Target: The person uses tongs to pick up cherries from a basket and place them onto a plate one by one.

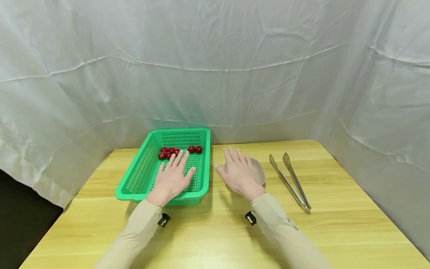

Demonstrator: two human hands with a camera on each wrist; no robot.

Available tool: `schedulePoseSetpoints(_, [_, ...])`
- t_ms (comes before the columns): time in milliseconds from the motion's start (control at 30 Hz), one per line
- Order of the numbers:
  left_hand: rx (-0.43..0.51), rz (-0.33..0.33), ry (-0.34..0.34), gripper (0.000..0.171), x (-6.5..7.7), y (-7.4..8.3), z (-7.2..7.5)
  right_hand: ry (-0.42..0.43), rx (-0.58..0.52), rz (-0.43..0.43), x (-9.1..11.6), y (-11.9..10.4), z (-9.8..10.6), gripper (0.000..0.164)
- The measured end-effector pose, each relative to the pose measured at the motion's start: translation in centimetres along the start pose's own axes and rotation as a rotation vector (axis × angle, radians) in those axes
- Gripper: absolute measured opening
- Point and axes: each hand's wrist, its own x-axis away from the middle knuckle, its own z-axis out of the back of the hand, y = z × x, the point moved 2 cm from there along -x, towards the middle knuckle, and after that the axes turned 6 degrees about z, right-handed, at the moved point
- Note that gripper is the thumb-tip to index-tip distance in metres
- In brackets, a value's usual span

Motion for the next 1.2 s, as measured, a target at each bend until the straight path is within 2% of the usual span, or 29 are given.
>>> schedulePoseSetpoints(367, [0.003,0.014,0.033,0.067,1.2,-3.2,1.1,0.103,0.02,0.045,1.7,3.1,0.2,0.069])
schedulePoseSetpoints(667, [-0.009,0.043,0.05,0.068,1.7,-5.6,2.4,0.065,0.065,0.001,3.7,5.7,1.2,0.072])
schedulePoseSetpoints(933, [-0.01,0.074,0.069,0.068,2.1,-7.9,3.1,0.071,0.099,-0.022,5.2,8.2,1.4,0.071])
schedulePoseSetpoints(1200, [0.017,0.105,0.072,0.069,2.9,-10.2,3.6,0.067,0.078,-0.038,6.8,11.1,1.6,0.072])
